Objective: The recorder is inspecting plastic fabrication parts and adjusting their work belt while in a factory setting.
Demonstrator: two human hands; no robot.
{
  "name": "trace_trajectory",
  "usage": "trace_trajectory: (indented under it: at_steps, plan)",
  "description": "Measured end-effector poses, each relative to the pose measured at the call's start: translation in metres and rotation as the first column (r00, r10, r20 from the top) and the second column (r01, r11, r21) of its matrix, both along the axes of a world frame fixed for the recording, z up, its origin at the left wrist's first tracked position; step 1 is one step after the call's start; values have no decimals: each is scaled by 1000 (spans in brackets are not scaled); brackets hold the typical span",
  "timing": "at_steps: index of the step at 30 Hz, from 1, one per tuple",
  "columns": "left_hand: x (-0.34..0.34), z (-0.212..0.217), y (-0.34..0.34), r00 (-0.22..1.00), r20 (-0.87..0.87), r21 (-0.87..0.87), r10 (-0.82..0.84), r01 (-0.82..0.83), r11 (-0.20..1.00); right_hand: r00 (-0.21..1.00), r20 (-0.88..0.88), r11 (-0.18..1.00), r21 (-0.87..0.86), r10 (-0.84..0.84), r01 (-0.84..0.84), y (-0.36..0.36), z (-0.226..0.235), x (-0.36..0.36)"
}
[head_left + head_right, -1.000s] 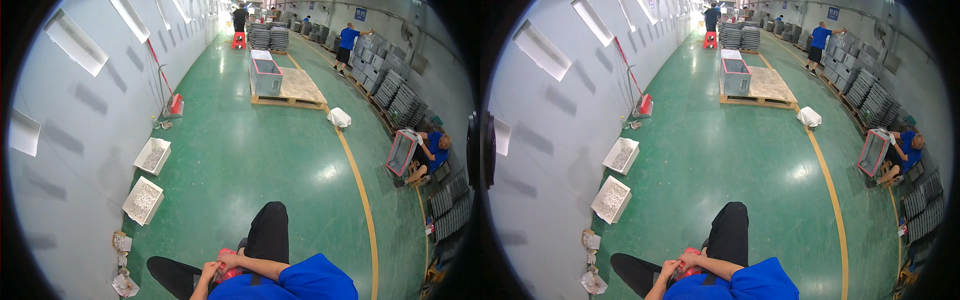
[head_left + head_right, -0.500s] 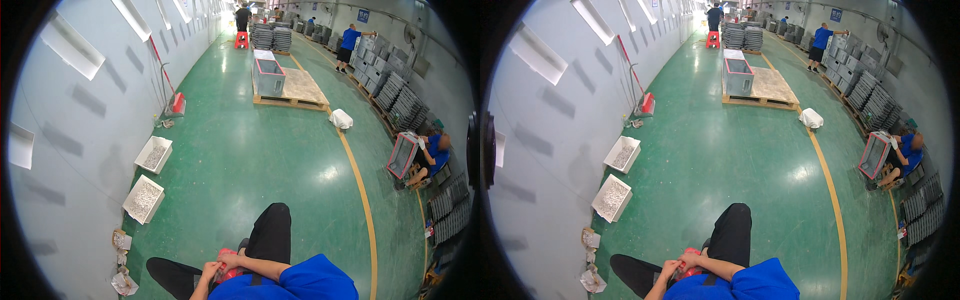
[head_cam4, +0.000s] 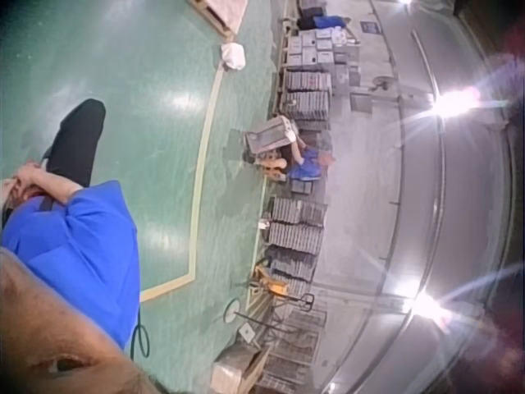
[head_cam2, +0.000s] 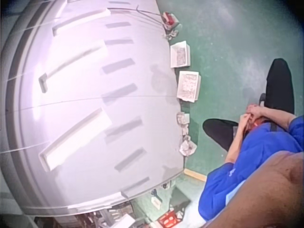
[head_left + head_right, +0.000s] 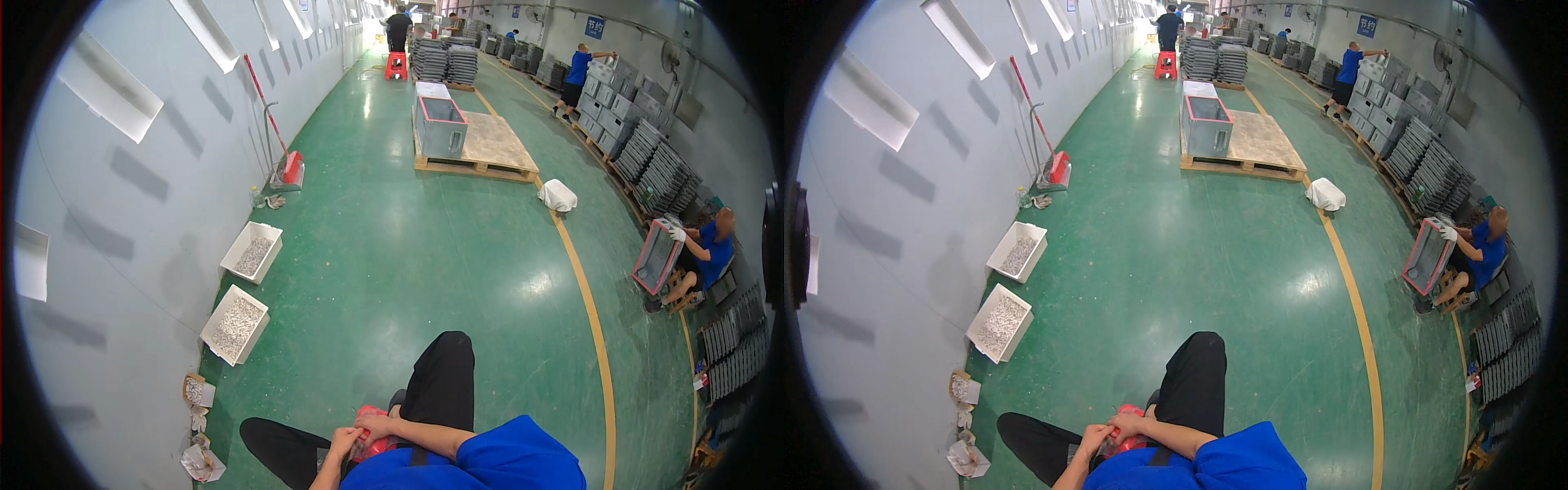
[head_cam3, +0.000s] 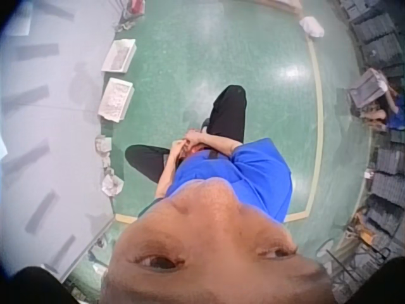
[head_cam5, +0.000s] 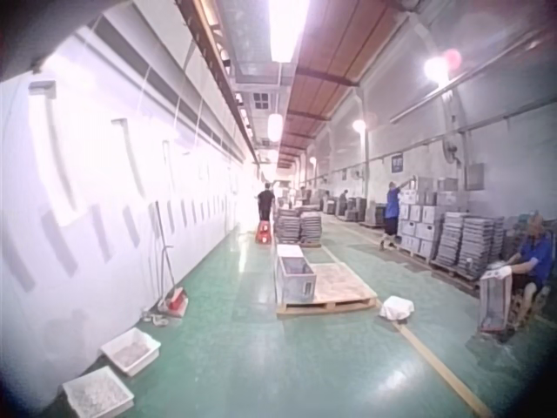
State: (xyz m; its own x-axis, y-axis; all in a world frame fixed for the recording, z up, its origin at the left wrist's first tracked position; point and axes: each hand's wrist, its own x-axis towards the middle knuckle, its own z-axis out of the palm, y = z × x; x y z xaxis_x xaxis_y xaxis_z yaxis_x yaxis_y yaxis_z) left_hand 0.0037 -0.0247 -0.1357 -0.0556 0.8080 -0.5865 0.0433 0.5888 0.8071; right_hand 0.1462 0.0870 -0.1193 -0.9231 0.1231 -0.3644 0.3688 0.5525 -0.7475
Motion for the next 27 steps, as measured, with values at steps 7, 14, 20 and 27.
trace_trajectory:
  at_steps: [7,14,20,27]
  plan:
    - [1,10,2,999,49,-17,2,-1,1000,993,-102,998,5,-64,64,-2,-6,3]
    - [2,9,4,999,32,-3,-3,3,1000,996,-81,999,23,-47,49,0,-11,4]
    - [0,6,3,999,-32,19,-23,24,1000,992,-107,998,13,-61,62,0,-9,3]
    - [-2,1,2,999,-44,0,-21,21,1000,994,-99,999,22,-48,50,-1,-8,2]
